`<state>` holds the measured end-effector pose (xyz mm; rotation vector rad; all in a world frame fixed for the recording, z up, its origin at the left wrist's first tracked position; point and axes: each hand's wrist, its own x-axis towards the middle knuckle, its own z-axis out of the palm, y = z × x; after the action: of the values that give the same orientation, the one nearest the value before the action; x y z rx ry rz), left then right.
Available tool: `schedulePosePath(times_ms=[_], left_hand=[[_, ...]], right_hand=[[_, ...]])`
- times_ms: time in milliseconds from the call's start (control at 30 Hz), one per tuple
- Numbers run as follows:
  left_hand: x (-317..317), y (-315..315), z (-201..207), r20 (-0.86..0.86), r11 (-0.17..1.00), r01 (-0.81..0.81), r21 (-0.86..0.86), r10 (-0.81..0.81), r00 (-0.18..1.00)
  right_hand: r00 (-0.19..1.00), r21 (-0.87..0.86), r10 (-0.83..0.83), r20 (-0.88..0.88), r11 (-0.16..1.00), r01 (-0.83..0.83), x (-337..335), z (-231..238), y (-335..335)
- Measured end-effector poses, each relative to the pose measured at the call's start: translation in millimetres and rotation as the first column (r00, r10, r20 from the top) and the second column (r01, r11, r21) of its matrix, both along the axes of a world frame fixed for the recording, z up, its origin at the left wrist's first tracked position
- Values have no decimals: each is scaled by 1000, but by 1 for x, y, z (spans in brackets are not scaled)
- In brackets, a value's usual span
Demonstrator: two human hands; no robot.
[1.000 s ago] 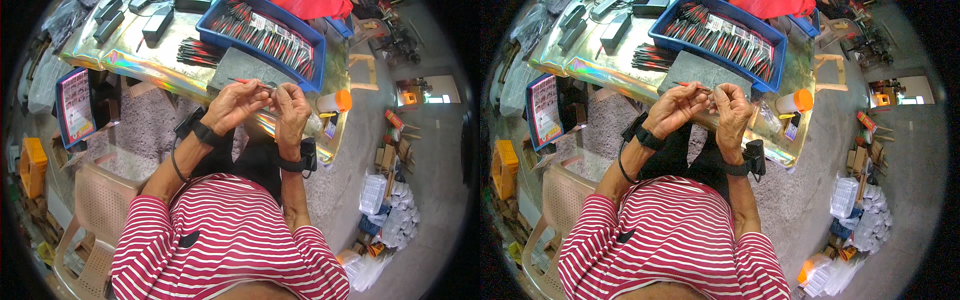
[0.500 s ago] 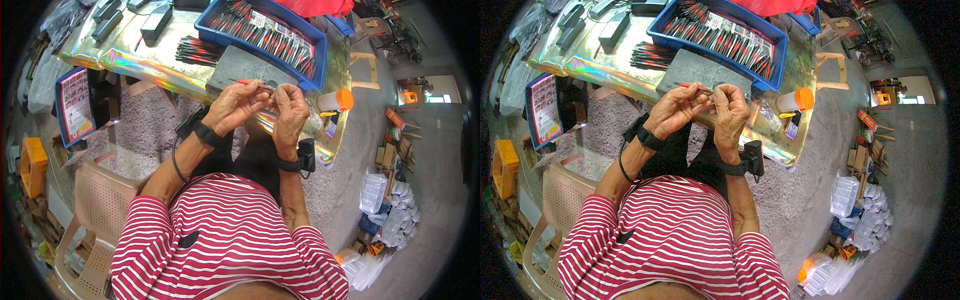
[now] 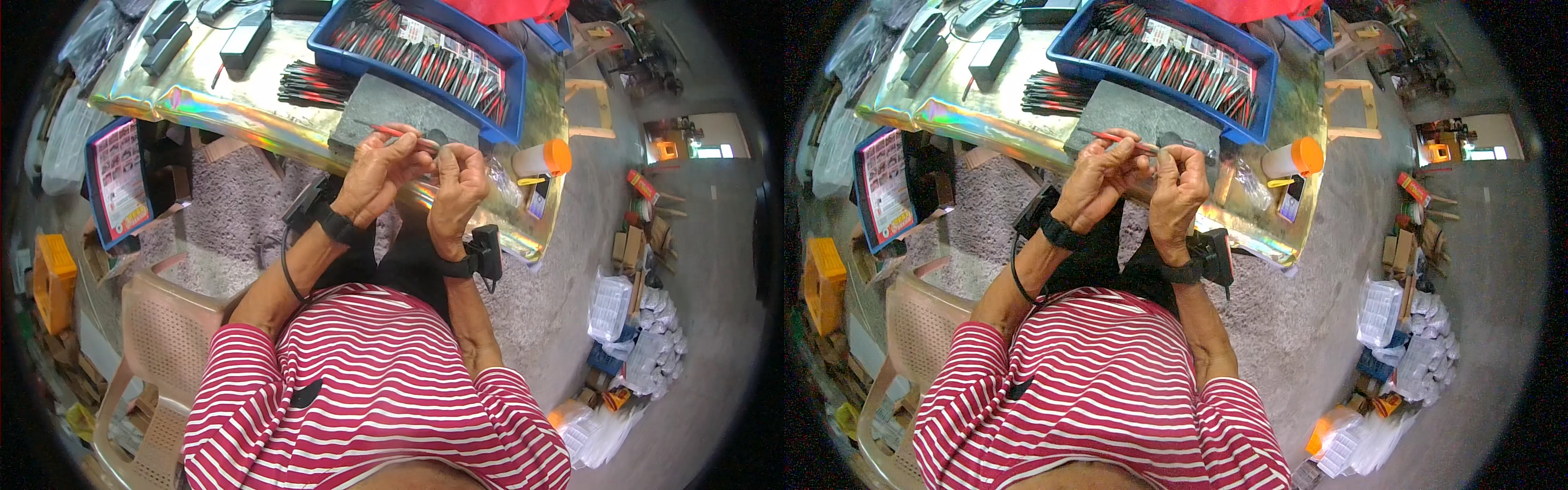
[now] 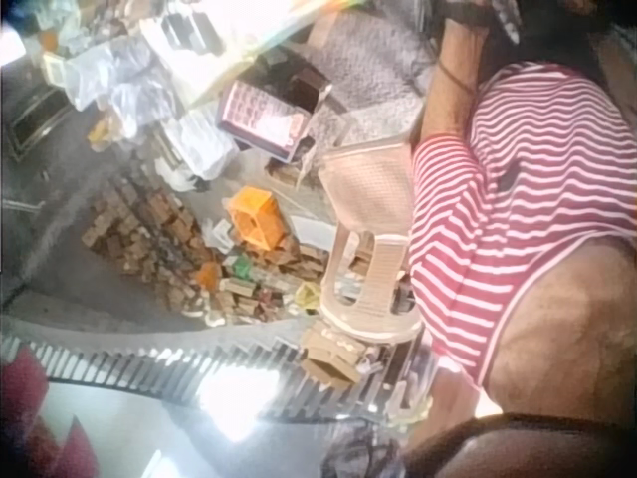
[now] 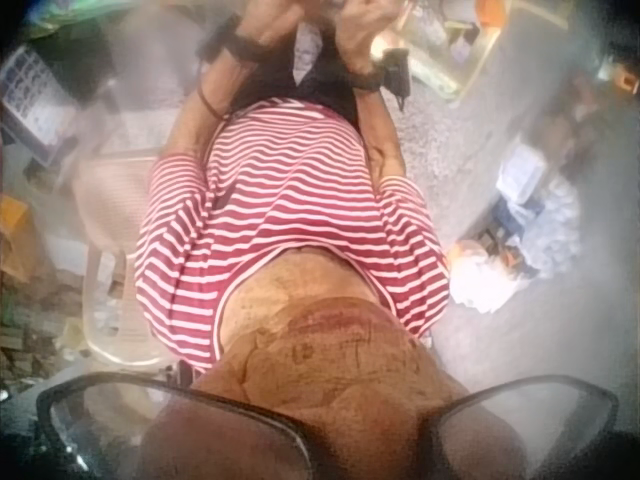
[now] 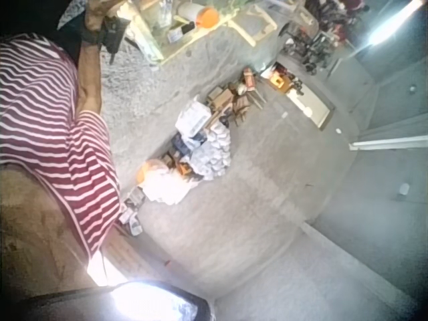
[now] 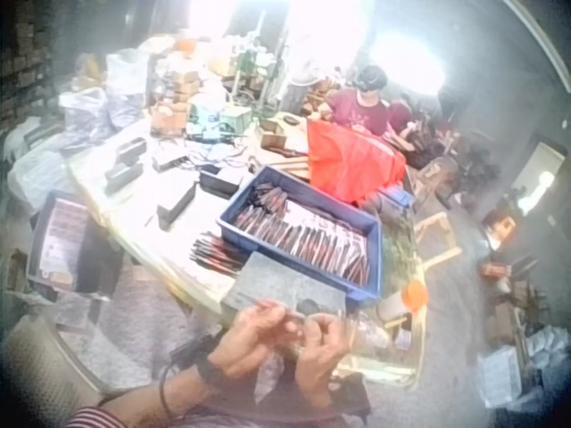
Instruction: The person joins small metal rods with black plastic connectors, using a hammer to tap the pieces into place on a metal block before sorting the finished items.
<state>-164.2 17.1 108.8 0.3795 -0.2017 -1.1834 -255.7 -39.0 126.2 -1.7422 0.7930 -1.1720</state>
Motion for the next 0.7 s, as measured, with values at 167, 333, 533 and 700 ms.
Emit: schedulePosePath(times_ms=[167,333,533,700], left_hand=[[3,-6,-3,475,970,-189,153,96,875],[4,-16,-5,720,934,-334,125,146,679],[3,-32,-9,761,931,-346,120,138,634],[1,-46,-13,777,938,-319,134,100,621]], right_hand=[[960,544,56,275,814,-204,-4,-17,2],[910,633,110,399,686,-360,-11,-21,-1],[899,649,128,419,651,-395,-12,-19,-7],[914,658,140,381,653,-375,-25,-25,-18]])
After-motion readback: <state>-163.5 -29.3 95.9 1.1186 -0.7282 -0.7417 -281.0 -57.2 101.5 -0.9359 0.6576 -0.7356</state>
